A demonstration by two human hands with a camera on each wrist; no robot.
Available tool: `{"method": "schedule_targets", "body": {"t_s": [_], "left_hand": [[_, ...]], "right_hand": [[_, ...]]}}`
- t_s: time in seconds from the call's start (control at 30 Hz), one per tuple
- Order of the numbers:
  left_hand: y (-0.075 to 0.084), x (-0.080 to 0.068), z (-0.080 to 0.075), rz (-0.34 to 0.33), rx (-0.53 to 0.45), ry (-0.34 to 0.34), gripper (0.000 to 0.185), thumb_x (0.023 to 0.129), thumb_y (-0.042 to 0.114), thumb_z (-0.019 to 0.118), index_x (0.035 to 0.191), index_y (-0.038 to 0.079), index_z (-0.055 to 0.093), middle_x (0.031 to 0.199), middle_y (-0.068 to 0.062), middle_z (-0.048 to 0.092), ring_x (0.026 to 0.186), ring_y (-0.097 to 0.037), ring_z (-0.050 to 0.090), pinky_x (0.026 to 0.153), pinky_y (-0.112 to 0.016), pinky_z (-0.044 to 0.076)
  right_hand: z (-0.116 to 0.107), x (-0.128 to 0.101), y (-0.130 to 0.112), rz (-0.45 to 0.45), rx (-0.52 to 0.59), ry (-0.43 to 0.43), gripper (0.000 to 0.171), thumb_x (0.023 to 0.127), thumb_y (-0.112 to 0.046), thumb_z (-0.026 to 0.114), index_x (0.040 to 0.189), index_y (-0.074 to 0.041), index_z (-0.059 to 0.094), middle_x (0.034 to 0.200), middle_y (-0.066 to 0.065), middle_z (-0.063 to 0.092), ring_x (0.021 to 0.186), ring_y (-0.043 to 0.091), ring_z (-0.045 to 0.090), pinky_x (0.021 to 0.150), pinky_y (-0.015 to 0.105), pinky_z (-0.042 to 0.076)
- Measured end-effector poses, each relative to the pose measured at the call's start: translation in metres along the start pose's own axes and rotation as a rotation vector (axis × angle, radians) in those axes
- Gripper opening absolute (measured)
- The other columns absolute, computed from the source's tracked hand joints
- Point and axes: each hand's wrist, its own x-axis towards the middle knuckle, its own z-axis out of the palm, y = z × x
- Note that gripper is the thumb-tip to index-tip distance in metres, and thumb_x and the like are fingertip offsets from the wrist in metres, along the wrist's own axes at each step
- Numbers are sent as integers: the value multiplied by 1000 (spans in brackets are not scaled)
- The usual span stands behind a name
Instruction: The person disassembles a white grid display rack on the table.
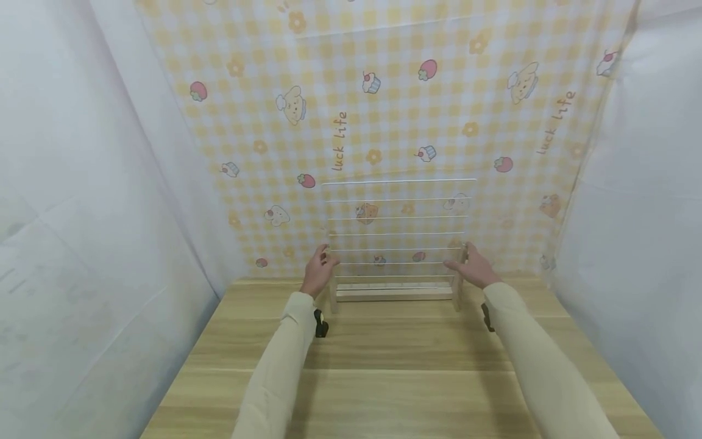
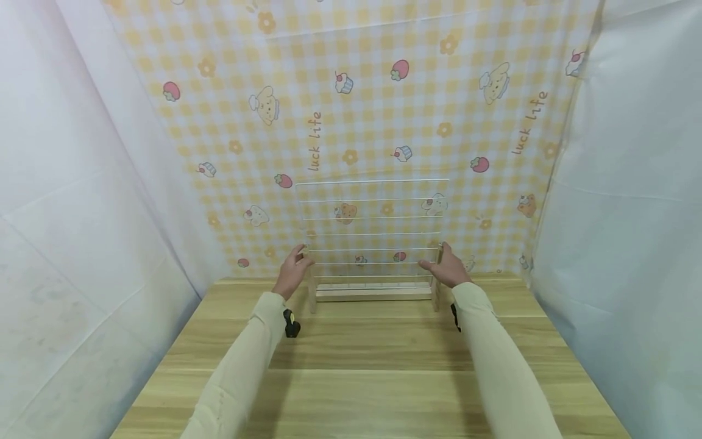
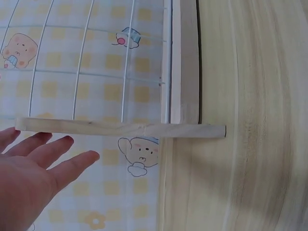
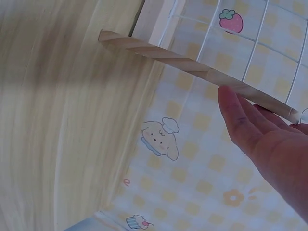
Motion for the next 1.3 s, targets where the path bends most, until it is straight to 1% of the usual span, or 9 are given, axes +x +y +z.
{"method": "schedule_targets", "body": {"t_s": [0.27,0.43,0.6,0.7,0.8,0.9,1.1,1.2,1.3], "left_hand": [[1,-3,5,-10,-18,43,64,87,37,54,143,24,28,147,-18,33,135,-34,36,106,-49,38],[0,-10,0,-8,-5,55,61,87,39,54,142,24,31,144,-18,36,130,-33,43,101,-49,42],[-6,-19,-13,-2,44,72,55,88,40,54,139,25,38,129,-11,52,107,-27,60,84,-40,53],[-11,-22,-19,31,87,89,50,90,34,54,137,22,44,117,-11,59,89,-24,64,70,-31,54],[-13,-27,-24,60,120,95,44,89,29,55,131,20,51,108,-12,62,82,-26,66,61,-25,52],[-13,-34,-29,70,139,68,40,89,32,55,128,22,54,105,-11,62,85,-31,66,60,-26,51],[-17,-50,-39,108,163,43,42,89,38,59,127,21,54,106,-10,62,81,-24,64,65,-30,53],[-20,-59,-42,115,156,36,42,89,39,59,127,22,53,110,-9,61,91,-25,64,76,-34,54],[-22,-66,-43,107,141,14,39,89,40,58,125,27,52,118,-6,58,106,-29,60,86,-41,53]], "right_hand": [[0,-5,-9,25,92,-48,103,88,-58,47,144,-1,-19,150,33,0,135,53,14,106,66,21],[1,-1,-10,23,92,-44,105,88,-58,49,143,-1,-19,151,32,0,136,53,9,108,65,19],[3,4,-9,8,99,-59,104,88,-56,49,143,0,-20,150,33,-1,136,53,8,108,65,17],[4,6,-9,10,122,-74,104,89,-55,48,142,-1,-22,151,31,-5,137,52,8,109,65,16],[5,9,-9,11,133,-86,104,89,-56,48,142,-2,-24,151,30,-8,137,52,6,109,64,15],[6,9,-11,1,142,-93,101,90,-52,47,142,-3,-24,151,30,-8,137,52,7,109,64,16],[10,10,-16,-37,170,-111,104,89,-55,48,141,-2,-24,151,29,-13,137,51,6,110,63,12],[14,11,-15,-61,148,-117,104,89,-53,49,140,-3,-27,151,29,-12,138,51,3,111,63,12],[17,11,-13,-85,98,-110,102,91,-50,48,140,-4,-29,151,29,-9,138,51,8,110,62,15]]}}
